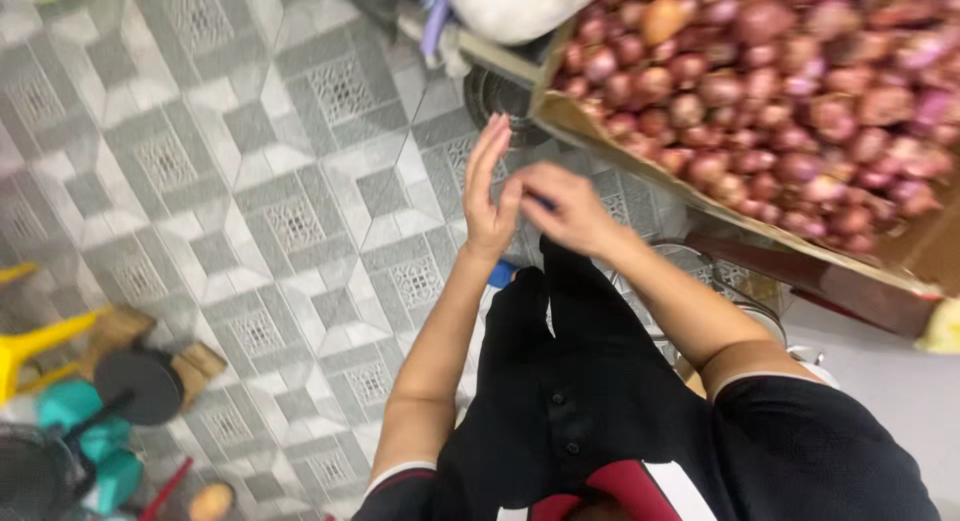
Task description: The person moves around a kitchen area, handling a box of red onions, a plastic bag, a digital scale, and a metal colander. They transfer onions between containers and place items on a countertop.
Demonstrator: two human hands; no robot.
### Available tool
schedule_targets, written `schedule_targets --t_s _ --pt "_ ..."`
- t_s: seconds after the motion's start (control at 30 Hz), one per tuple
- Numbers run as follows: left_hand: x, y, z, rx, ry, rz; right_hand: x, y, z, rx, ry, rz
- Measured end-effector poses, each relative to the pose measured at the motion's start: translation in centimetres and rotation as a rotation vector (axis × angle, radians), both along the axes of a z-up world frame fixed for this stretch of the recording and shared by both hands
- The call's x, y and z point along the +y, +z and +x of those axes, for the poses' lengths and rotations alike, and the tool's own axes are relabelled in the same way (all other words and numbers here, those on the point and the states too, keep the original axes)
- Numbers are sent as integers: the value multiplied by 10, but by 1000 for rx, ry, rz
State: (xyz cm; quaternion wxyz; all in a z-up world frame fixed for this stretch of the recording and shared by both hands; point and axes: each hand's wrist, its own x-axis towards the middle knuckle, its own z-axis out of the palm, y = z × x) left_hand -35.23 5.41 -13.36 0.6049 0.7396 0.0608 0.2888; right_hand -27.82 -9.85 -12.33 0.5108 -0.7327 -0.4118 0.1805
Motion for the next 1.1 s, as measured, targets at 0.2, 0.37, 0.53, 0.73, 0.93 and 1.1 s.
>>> schedule_targets --t_s 0.2,0.37,0.53,0.73,0.93,1.1 --pt "-20 87 69 2 -73 229 -94 124 100 -532 -467 -66" --pt "-38 105 120 53 -194 361 -158 103 153 -571 -664 -132" --pt "-77 95 156 197 -493 631 -205 60 159 -512 -720 -185" --pt "-120 81 198 163 -723 906 -226 53 112 -368 -803 -467" --pt "-121 64 220 257 -761 957 -229 53 58 -475 -849 -503" --pt "-108 70 227 302 -895 939 -207 46 30 -407 -980 -510"
